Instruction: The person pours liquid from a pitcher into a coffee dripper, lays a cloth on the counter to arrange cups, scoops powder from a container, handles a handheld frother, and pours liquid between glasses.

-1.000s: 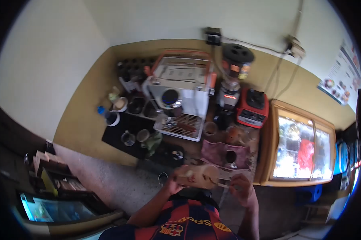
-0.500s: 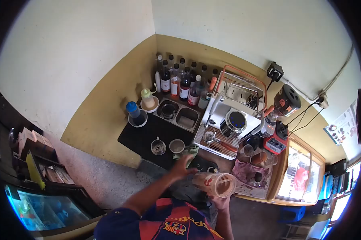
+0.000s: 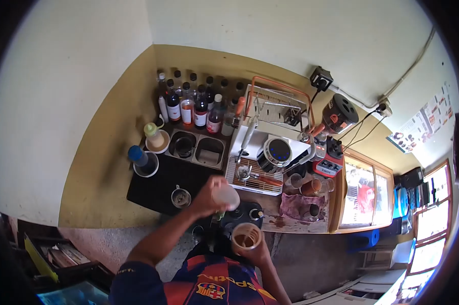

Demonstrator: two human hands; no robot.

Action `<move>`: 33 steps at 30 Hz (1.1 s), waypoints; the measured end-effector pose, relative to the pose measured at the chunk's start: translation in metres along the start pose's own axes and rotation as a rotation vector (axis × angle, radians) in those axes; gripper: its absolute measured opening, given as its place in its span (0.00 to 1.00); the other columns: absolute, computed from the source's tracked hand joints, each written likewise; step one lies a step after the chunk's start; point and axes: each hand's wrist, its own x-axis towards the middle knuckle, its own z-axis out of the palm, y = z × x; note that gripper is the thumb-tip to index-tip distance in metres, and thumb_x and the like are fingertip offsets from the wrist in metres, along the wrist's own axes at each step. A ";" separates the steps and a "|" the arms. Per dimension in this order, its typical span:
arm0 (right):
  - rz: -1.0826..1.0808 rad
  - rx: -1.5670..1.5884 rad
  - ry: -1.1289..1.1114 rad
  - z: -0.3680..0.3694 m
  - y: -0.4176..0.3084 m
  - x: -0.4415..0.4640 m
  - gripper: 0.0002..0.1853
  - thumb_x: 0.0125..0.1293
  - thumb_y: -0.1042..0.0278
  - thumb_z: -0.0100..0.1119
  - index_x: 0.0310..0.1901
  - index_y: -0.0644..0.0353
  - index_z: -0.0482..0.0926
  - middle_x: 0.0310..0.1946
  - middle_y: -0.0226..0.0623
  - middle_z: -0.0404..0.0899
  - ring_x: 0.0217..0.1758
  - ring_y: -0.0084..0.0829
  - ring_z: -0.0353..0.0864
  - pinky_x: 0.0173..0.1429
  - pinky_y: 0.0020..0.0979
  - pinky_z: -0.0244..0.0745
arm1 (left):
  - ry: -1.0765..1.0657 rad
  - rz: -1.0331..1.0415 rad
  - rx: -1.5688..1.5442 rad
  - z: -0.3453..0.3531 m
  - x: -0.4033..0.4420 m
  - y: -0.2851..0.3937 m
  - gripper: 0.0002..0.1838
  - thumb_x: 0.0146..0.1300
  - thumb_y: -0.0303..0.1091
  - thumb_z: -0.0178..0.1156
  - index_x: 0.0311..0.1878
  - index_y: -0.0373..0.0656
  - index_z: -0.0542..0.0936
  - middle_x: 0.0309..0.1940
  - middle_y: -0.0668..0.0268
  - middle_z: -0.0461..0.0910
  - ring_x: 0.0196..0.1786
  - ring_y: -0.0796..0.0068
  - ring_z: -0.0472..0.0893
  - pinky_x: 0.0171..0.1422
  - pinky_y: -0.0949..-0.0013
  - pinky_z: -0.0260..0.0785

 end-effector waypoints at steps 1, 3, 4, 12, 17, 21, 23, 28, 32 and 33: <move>-0.002 -0.046 -0.003 0.005 -0.007 0.009 0.53 0.43 0.62 0.86 0.69 0.63 0.62 0.62 0.44 0.75 0.67 0.38 0.76 0.72 0.38 0.71 | 0.000 0.018 -0.014 0.017 -0.015 0.010 0.47 0.42 0.49 0.83 0.61 0.39 0.68 0.55 0.58 0.74 0.54 0.67 0.74 0.61 0.62 0.69; -0.019 -0.140 -0.022 0.013 -0.051 0.034 0.52 0.44 0.62 0.85 0.69 0.64 0.62 0.63 0.46 0.74 0.68 0.39 0.75 0.72 0.38 0.71 | 0.019 0.008 0.091 0.043 -0.047 0.030 0.45 0.43 0.49 0.82 0.60 0.38 0.70 0.56 0.56 0.74 0.56 0.64 0.75 0.64 0.61 0.68; -0.084 -0.162 -0.056 0.011 -0.058 0.049 0.51 0.44 0.62 0.84 0.69 0.64 0.63 0.62 0.46 0.74 0.68 0.39 0.75 0.71 0.38 0.71 | 0.029 -0.021 0.209 0.051 -0.059 0.035 0.43 0.45 0.48 0.81 0.59 0.38 0.70 0.57 0.54 0.75 0.58 0.62 0.75 0.65 0.60 0.67; -0.231 -0.501 -0.207 0.022 -0.067 0.105 0.45 0.52 0.48 0.75 0.67 0.62 0.67 0.61 0.55 0.74 0.68 0.56 0.71 0.71 0.50 0.66 | 0.049 -0.119 0.872 0.039 -0.046 0.084 0.35 0.51 0.51 0.77 0.52 0.31 0.78 0.55 0.43 0.77 0.61 0.43 0.76 0.66 0.52 0.70; -0.432 -0.694 -0.226 0.043 -0.062 0.132 0.48 0.51 0.45 0.75 0.69 0.60 0.65 0.60 0.54 0.74 0.67 0.55 0.72 0.71 0.52 0.65 | -0.183 -0.844 1.204 0.039 -0.001 0.135 0.42 0.58 0.59 0.70 0.64 0.32 0.72 0.50 0.41 0.80 0.54 0.40 0.81 0.56 0.48 0.76; -0.404 -0.685 -0.299 0.043 -0.073 0.156 0.50 0.49 0.45 0.76 0.69 0.60 0.63 0.60 0.53 0.74 0.67 0.54 0.73 0.70 0.52 0.66 | 0.077 -0.763 1.203 0.036 0.004 0.109 0.43 0.62 0.55 0.67 0.72 0.38 0.63 0.56 0.37 0.75 0.53 0.36 0.81 0.54 0.45 0.77; -0.393 -0.611 -0.361 0.034 -0.083 0.168 0.51 0.47 0.45 0.77 0.69 0.62 0.63 0.60 0.53 0.75 0.67 0.54 0.73 0.69 0.51 0.67 | -0.015 -0.788 1.155 0.038 0.011 0.122 0.43 0.62 0.50 0.68 0.74 0.42 0.60 0.61 0.37 0.70 0.59 0.36 0.79 0.60 0.46 0.76; -0.247 -0.288 -0.847 0.015 -0.092 0.207 0.54 0.42 0.47 0.80 0.68 0.65 0.63 0.59 0.56 0.74 0.64 0.56 0.74 0.68 0.49 0.70 | -0.481 -0.355 0.981 -0.015 0.009 0.115 0.45 0.58 0.42 0.73 0.75 0.46 0.60 0.70 0.41 0.60 0.72 0.43 0.67 0.73 0.49 0.66; -0.320 -0.232 -0.717 0.056 -0.067 0.211 0.56 0.39 0.51 0.82 0.69 0.64 0.62 0.61 0.55 0.73 0.66 0.57 0.73 0.69 0.49 0.69 | -0.614 -0.316 0.945 -0.054 0.024 0.126 0.48 0.55 0.44 0.76 0.76 0.48 0.60 0.68 0.43 0.65 0.70 0.42 0.70 0.72 0.50 0.67; -0.336 -0.230 -0.629 0.068 -0.067 0.210 0.56 0.39 0.52 0.82 0.69 0.63 0.62 0.61 0.55 0.73 0.67 0.57 0.72 0.70 0.50 0.68 | -0.594 -0.451 1.003 -0.063 0.031 0.136 0.48 0.54 0.44 0.76 0.76 0.49 0.61 0.66 0.43 0.67 0.68 0.42 0.71 0.71 0.50 0.68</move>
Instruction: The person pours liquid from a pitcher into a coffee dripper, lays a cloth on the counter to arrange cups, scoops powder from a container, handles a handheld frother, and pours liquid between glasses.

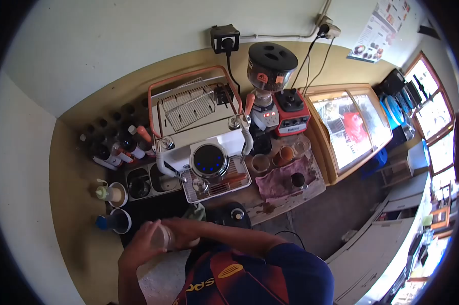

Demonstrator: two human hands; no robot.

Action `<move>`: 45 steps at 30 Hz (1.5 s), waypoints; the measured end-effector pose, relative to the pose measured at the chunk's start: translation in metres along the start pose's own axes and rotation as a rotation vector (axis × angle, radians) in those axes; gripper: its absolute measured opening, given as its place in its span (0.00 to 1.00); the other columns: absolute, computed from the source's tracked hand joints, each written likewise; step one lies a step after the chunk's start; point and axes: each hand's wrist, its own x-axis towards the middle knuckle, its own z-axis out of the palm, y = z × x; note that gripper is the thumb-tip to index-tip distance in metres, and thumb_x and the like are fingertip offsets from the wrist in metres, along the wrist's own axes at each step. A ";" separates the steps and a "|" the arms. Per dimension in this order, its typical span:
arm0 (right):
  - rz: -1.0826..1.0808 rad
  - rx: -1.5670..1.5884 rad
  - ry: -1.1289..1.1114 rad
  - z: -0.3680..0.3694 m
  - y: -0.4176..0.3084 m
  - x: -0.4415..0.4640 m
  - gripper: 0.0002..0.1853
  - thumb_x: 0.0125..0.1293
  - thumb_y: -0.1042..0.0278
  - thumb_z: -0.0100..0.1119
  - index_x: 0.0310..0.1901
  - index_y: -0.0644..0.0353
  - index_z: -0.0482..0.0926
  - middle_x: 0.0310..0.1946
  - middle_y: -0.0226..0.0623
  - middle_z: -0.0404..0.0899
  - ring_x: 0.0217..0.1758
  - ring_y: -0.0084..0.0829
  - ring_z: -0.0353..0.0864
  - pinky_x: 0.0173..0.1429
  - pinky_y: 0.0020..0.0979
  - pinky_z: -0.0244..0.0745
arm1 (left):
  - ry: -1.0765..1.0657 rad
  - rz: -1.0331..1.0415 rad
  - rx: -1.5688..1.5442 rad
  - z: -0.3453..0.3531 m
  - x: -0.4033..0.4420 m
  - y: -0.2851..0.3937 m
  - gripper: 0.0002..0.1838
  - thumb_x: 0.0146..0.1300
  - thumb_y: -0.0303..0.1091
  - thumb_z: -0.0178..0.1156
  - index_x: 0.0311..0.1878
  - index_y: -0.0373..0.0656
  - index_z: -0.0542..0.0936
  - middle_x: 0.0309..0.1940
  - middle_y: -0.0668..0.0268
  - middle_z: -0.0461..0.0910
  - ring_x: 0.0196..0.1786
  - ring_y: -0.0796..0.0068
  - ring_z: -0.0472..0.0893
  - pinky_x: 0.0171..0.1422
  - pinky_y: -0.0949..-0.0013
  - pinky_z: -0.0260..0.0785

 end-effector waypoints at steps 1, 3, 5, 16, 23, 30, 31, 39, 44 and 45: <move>-0.001 -0.007 0.091 -0.003 -0.008 0.006 0.56 0.39 0.53 0.82 0.70 0.62 0.61 0.62 0.54 0.72 0.68 0.57 0.71 0.70 0.50 0.67 | -0.022 -0.146 0.016 -0.014 0.003 0.012 0.48 0.54 0.45 0.76 0.75 0.49 0.61 0.65 0.44 0.70 0.67 0.42 0.73 0.70 0.50 0.69; -0.018 -0.061 0.219 -0.005 -0.016 0.019 0.57 0.39 0.54 0.83 0.71 0.61 0.61 0.63 0.53 0.71 0.68 0.57 0.69 0.71 0.50 0.67 | -0.021 -0.310 0.095 -0.030 0.016 0.030 0.48 0.53 0.46 0.77 0.75 0.50 0.61 0.61 0.44 0.73 0.64 0.42 0.76 0.68 0.51 0.71; -0.051 -0.144 0.301 -0.001 -0.010 0.032 0.56 0.38 0.55 0.83 0.70 0.59 0.61 0.64 0.51 0.71 0.68 0.57 0.69 0.70 0.49 0.68 | 0.014 -0.344 0.227 -0.039 0.023 0.035 0.48 0.53 0.46 0.76 0.75 0.51 0.61 0.58 0.43 0.77 0.61 0.43 0.78 0.66 0.50 0.72; 0.156 0.022 0.740 0.079 0.041 0.070 0.57 0.40 0.61 0.83 0.73 0.60 0.59 0.69 0.51 0.66 0.75 0.51 0.63 0.78 0.43 0.63 | 0.062 0.380 0.444 -0.012 0.048 -0.078 0.55 0.46 0.38 0.80 0.76 0.50 0.59 0.71 0.45 0.60 0.72 0.41 0.65 0.76 0.48 0.61; 0.093 -0.281 0.929 0.085 0.033 0.056 0.50 0.51 0.58 0.82 0.72 0.62 0.62 0.66 0.48 0.70 0.68 0.42 0.73 0.70 0.39 0.70 | 0.808 0.137 -0.333 0.109 0.019 -0.154 0.57 0.49 0.44 0.78 0.75 0.33 0.55 0.73 0.41 0.56 0.75 0.39 0.60 0.79 0.44 0.52; 0.486 0.021 1.048 0.056 0.003 -0.073 0.17 0.66 0.61 0.69 0.47 0.66 0.82 0.36 0.38 0.85 0.42 0.29 0.84 0.51 0.32 0.78 | 0.549 0.029 -0.235 0.178 0.000 -0.172 0.60 0.44 0.46 0.81 0.75 0.34 0.55 0.70 0.41 0.61 0.74 0.39 0.61 0.79 0.45 0.53; 0.537 -0.003 1.152 0.049 0.008 -0.090 0.13 0.69 0.62 0.66 0.45 0.65 0.81 0.34 0.34 0.83 0.40 0.25 0.82 0.49 0.30 0.77 | 0.521 0.051 -0.245 0.185 0.010 -0.179 0.59 0.43 0.45 0.81 0.74 0.35 0.56 0.70 0.42 0.62 0.74 0.40 0.62 0.79 0.45 0.54; 0.440 -0.121 1.796 -0.072 0.084 -0.249 0.08 0.71 0.66 0.62 0.40 0.62 0.80 0.26 0.26 0.75 0.30 0.18 0.75 0.38 0.25 0.72 | 0.680 -0.015 -0.254 0.231 0.027 -0.198 0.50 0.42 0.34 0.79 0.70 0.40 0.65 0.66 0.47 0.69 0.71 0.44 0.67 0.76 0.46 0.59; 0.503 -0.311 1.810 -0.183 0.118 -0.350 0.17 0.65 0.63 0.69 0.50 0.61 0.77 0.32 0.30 0.76 0.35 0.22 0.77 0.43 0.28 0.75 | 0.688 0.004 -0.237 0.222 -0.013 -0.105 0.48 0.43 0.35 0.79 0.69 0.39 0.66 0.65 0.48 0.69 0.69 0.45 0.69 0.75 0.48 0.61; 0.518 -0.309 1.759 -0.205 0.132 -0.365 0.21 0.64 0.63 0.70 0.54 0.60 0.74 0.35 0.32 0.77 0.37 0.24 0.77 0.44 0.30 0.76 | 0.671 0.001 -0.240 0.215 -0.013 -0.075 0.48 0.43 0.35 0.79 0.69 0.38 0.67 0.64 0.48 0.69 0.69 0.46 0.69 0.75 0.49 0.60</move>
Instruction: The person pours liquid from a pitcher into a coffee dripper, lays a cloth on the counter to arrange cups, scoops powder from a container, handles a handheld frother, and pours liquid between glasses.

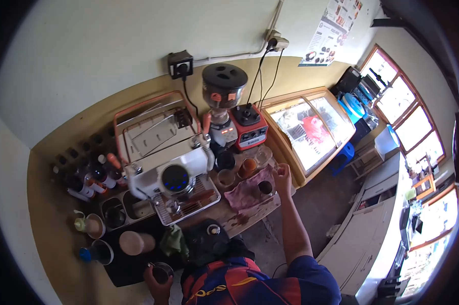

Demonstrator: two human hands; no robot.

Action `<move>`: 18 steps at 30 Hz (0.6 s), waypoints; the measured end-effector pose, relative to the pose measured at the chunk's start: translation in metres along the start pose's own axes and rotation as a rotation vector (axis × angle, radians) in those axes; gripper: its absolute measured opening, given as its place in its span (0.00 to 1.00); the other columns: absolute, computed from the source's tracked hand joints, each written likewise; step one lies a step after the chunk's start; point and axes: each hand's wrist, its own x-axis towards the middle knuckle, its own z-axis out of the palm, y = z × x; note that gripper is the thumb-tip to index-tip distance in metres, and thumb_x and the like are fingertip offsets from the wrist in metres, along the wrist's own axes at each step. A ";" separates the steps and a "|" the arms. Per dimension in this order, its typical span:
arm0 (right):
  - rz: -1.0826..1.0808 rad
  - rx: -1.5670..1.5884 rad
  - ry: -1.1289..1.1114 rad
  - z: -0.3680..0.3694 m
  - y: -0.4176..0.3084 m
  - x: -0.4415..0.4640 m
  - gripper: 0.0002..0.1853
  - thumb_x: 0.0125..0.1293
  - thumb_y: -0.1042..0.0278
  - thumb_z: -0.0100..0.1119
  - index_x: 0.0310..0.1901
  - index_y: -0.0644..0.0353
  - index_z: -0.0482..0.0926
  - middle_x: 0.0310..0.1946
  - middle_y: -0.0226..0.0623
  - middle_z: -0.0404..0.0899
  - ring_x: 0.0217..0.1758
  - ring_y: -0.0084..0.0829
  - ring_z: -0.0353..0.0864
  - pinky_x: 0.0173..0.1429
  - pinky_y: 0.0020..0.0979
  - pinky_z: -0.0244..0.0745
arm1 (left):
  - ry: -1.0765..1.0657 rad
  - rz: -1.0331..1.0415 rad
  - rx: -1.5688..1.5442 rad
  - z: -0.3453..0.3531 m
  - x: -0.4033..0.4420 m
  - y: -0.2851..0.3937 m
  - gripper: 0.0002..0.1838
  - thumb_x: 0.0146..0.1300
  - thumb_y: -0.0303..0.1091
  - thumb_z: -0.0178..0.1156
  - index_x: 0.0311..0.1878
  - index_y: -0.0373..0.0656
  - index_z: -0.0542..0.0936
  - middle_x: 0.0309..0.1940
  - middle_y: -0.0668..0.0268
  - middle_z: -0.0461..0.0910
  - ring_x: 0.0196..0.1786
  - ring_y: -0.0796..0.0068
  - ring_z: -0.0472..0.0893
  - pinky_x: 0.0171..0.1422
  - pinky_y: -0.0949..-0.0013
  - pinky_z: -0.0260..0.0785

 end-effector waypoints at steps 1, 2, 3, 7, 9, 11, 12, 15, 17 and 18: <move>0.000 -0.015 -0.061 0.001 0.017 0.022 0.26 0.62 0.63 0.72 0.58 0.59 0.72 0.38 0.34 0.77 0.40 0.26 0.78 0.46 0.31 0.76 | -0.017 -0.016 0.004 0.007 0.002 0.031 0.48 0.43 0.36 0.79 0.69 0.38 0.67 0.64 0.49 0.69 0.69 0.47 0.69 0.75 0.49 0.60; -0.001 -0.029 -0.135 0.004 0.034 0.040 0.31 0.60 0.63 0.73 0.62 0.58 0.69 0.41 0.36 0.77 0.42 0.27 0.78 0.47 0.33 0.77 | -0.035 -0.001 0.001 0.018 0.008 0.061 0.48 0.43 0.37 0.79 0.69 0.38 0.67 0.63 0.49 0.70 0.67 0.46 0.70 0.74 0.49 0.61; 0.064 -0.037 -0.262 0.012 0.074 0.062 0.45 0.56 0.62 0.77 0.71 0.55 0.60 0.50 0.42 0.77 0.48 0.33 0.79 0.52 0.36 0.79 | -0.045 0.012 -0.001 0.029 0.025 0.097 0.48 0.42 0.37 0.80 0.68 0.38 0.68 0.62 0.49 0.71 0.66 0.46 0.71 0.73 0.50 0.62; 0.053 0.021 -0.407 0.045 0.121 0.099 0.60 0.47 0.60 0.84 0.78 0.53 0.52 0.65 0.50 0.71 0.60 0.43 0.77 0.61 0.41 0.79 | -0.017 0.191 -0.050 0.093 0.118 0.222 0.46 0.44 0.38 0.81 0.67 0.39 0.70 0.60 0.51 0.74 0.64 0.48 0.74 0.71 0.52 0.66; -0.030 0.092 -0.424 0.060 0.134 0.104 0.61 0.47 0.59 0.84 0.78 0.52 0.51 0.67 0.50 0.68 0.64 0.45 0.75 0.62 0.42 0.78 | -0.032 0.274 -0.077 0.131 0.167 0.266 0.44 0.46 0.37 0.80 0.67 0.40 0.70 0.61 0.51 0.74 0.65 0.49 0.74 0.71 0.53 0.67; -0.128 0.080 -0.429 0.074 0.146 0.108 0.61 0.47 0.60 0.83 0.78 0.55 0.51 0.70 0.51 0.66 0.71 0.48 0.70 0.67 0.44 0.74 | -0.041 0.356 -0.068 0.167 0.210 0.289 0.44 0.47 0.37 0.80 0.68 0.40 0.69 0.62 0.51 0.74 0.65 0.49 0.74 0.71 0.53 0.67; -0.152 0.071 -0.434 0.076 0.143 0.110 0.58 0.48 0.59 0.82 0.77 0.57 0.53 0.70 0.52 0.66 0.72 0.49 0.69 0.69 0.44 0.72 | -0.055 0.387 -0.059 0.185 0.228 0.294 0.44 0.48 0.37 0.80 0.68 0.40 0.69 0.62 0.51 0.74 0.65 0.49 0.74 0.71 0.52 0.67; -0.181 0.057 -0.442 0.074 0.119 0.104 0.52 0.49 0.59 0.80 0.74 0.61 0.60 0.69 0.53 0.68 0.73 0.49 0.68 0.74 0.44 0.66 | -0.069 0.387 -0.016 0.232 0.267 0.284 0.44 0.49 0.38 0.79 0.69 0.41 0.68 0.63 0.52 0.73 0.65 0.49 0.74 0.72 0.52 0.67; -0.147 0.065 -0.437 0.072 0.109 0.102 0.50 0.49 0.61 0.80 0.72 0.62 0.63 0.67 0.52 0.71 0.72 0.47 0.70 0.74 0.40 0.65 | -0.078 0.359 0.035 0.248 0.276 0.284 0.45 0.49 0.38 0.79 0.69 0.41 0.67 0.63 0.52 0.73 0.65 0.50 0.73 0.72 0.53 0.67; -0.110 0.069 -0.426 0.073 0.104 0.102 0.49 0.49 0.61 0.79 0.72 0.62 0.64 0.66 0.52 0.72 0.72 0.47 0.71 0.74 0.41 0.65 | -0.085 0.345 0.055 0.257 0.279 0.281 0.45 0.49 0.39 0.79 0.70 0.41 0.67 0.64 0.52 0.72 0.66 0.50 0.73 0.72 0.53 0.67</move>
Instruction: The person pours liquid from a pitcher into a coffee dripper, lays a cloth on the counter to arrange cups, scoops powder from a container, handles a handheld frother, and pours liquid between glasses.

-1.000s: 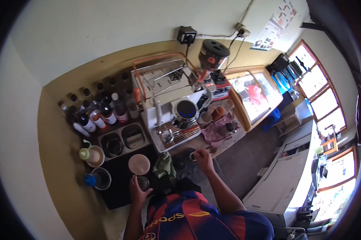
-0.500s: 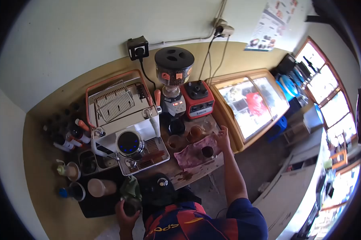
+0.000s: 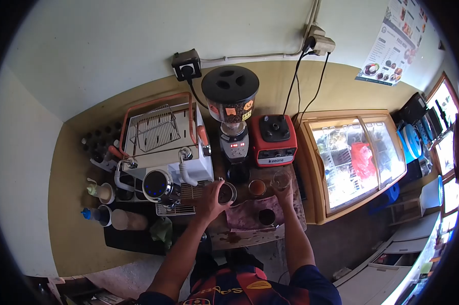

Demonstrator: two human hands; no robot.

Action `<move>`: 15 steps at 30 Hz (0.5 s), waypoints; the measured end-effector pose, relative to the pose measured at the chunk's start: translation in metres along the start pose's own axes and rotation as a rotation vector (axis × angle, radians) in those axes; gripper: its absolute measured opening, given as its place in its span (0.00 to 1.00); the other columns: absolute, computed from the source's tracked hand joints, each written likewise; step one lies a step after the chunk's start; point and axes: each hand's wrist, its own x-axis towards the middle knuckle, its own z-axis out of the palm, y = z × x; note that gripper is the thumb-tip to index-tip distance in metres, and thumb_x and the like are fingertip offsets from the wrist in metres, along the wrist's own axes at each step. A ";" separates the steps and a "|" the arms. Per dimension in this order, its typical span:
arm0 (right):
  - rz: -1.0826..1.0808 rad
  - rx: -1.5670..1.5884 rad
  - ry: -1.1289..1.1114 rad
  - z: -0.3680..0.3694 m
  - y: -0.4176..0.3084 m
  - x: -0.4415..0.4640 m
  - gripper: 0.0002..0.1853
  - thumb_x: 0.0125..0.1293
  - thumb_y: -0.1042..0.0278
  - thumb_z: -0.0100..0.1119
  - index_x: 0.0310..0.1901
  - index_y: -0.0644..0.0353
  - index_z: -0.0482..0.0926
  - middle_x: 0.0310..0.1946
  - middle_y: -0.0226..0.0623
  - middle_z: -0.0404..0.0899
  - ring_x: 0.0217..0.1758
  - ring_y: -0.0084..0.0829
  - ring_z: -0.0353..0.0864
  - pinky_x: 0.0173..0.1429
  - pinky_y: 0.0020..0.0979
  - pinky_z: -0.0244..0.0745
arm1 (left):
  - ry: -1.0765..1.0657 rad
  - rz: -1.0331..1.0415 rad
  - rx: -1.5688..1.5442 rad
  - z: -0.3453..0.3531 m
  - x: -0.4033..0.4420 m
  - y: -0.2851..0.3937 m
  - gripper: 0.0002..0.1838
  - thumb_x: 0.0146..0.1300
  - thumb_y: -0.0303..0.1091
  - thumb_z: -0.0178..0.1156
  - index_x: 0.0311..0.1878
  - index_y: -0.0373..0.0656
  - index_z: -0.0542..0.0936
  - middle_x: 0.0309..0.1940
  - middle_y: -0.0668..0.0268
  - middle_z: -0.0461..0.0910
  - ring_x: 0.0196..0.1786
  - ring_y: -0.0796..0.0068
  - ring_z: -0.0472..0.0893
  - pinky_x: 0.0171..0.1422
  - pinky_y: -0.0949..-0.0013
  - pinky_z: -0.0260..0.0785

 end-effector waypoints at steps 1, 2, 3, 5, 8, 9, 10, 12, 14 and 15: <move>0.036 0.007 0.009 0.000 -0.001 -0.001 0.47 0.50 0.61 0.79 0.71 0.62 0.65 0.65 0.52 0.73 0.71 0.47 0.71 0.73 0.41 0.66 | -0.024 0.013 0.020 0.008 0.001 -0.006 0.45 0.50 0.38 0.79 0.70 0.41 0.66 0.64 0.52 0.72 0.66 0.50 0.72 0.72 0.53 0.66; 0.073 0.014 0.016 -0.001 -0.001 -0.002 0.46 0.50 0.61 0.78 0.70 0.62 0.66 0.64 0.52 0.74 0.70 0.48 0.72 0.72 0.41 0.67 | -0.011 -0.003 0.008 0.016 -0.001 -0.011 0.46 0.49 0.39 0.79 0.70 0.41 0.66 0.64 0.52 0.72 0.66 0.50 0.72 0.72 0.52 0.65; 0.039 0.019 0.038 -0.003 -0.003 -0.004 0.44 0.50 0.62 0.78 0.69 0.63 0.67 0.61 0.53 0.76 0.68 0.49 0.74 0.70 0.42 0.68 | 0.003 -0.018 -0.001 0.020 -0.002 -0.013 0.46 0.49 0.39 0.79 0.70 0.41 0.66 0.64 0.52 0.72 0.66 0.50 0.72 0.73 0.52 0.65; -0.034 0.034 0.086 -0.006 -0.008 -0.004 0.41 0.51 0.63 0.77 0.67 0.63 0.68 0.56 0.54 0.79 0.63 0.53 0.78 0.66 0.44 0.72 | 0.033 -0.039 -0.030 0.027 0.000 -0.018 0.48 0.49 0.39 0.79 0.71 0.41 0.65 0.64 0.52 0.72 0.67 0.49 0.72 0.73 0.52 0.64; 0.047 0.127 0.088 -0.030 -0.027 -0.009 0.37 0.52 0.64 0.76 0.63 0.64 0.71 0.56 0.52 0.79 0.62 0.50 0.79 0.65 0.42 0.73 | 0.083 -0.063 -0.089 0.038 -0.007 -0.024 0.52 0.48 0.40 0.80 0.74 0.39 0.61 0.66 0.50 0.70 0.68 0.49 0.71 0.74 0.52 0.63; 0.066 0.132 0.113 -0.038 -0.040 -0.010 0.35 0.51 0.66 0.75 0.61 0.64 0.72 0.54 0.50 0.80 0.60 0.47 0.80 0.63 0.40 0.74 | 0.105 -0.068 -0.103 0.040 -0.008 -0.023 0.54 0.48 0.41 0.80 0.74 0.38 0.59 0.67 0.49 0.68 0.69 0.48 0.70 0.74 0.51 0.63; 0.038 0.105 0.091 -0.050 -0.055 -0.011 0.35 0.50 0.66 0.76 0.61 0.63 0.72 0.54 0.49 0.80 0.60 0.46 0.80 0.63 0.40 0.74 | 0.127 -0.071 -0.118 0.041 -0.009 -0.023 0.55 0.48 0.41 0.80 0.75 0.37 0.58 0.68 0.47 0.66 0.69 0.48 0.69 0.74 0.51 0.62; -0.013 0.050 0.049 -0.073 -0.083 -0.017 0.35 0.49 0.67 0.76 0.60 0.62 0.73 0.54 0.48 0.80 0.59 0.44 0.81 0.62 0.40 0.75 | 0.203 -0.074 -0.098 0.040 -0.015 -0.018 0.59 0.48 0.41 0.80 0.77 0.36 0.53 0.71 0.45 0.61 0.73 0.47 0.64 0.76 0.51 0.61; -0.047 0.011 -0.050 -0.089 -0.093 -0.024 0.36 0.47 0.66 0.78 0.60 0.61 0.73 0.53 0.47 0.80 0.58 0.43 0.81 0.62 0.40 0.75 | 0.281 -0.127 -0.115 0.045 -0.027 -0.011 0.61 0.48 0.41 0.81 0.77 0.35 0.50 0.72 0.43 0.57 0.75 0.47 0.62 0.76 0.51 0.60; -0.038 0.017 -0.087 -0.094 -0.107 -0.028 0.37 0.47 0.66 0.78 0.60 0.61 0.73 0.53 0.47 0.80 0.58 0.42 0.81 0.62 0.40 0.75 | 0.322 -0.176 -0.139 0.051 -0.039 -0.007 0.61 0.48 0.41 0.81 0.77 0.34 0.50 0.73 0.43 0.57 0.75 0.47 0.62 0.76 0.51 0.59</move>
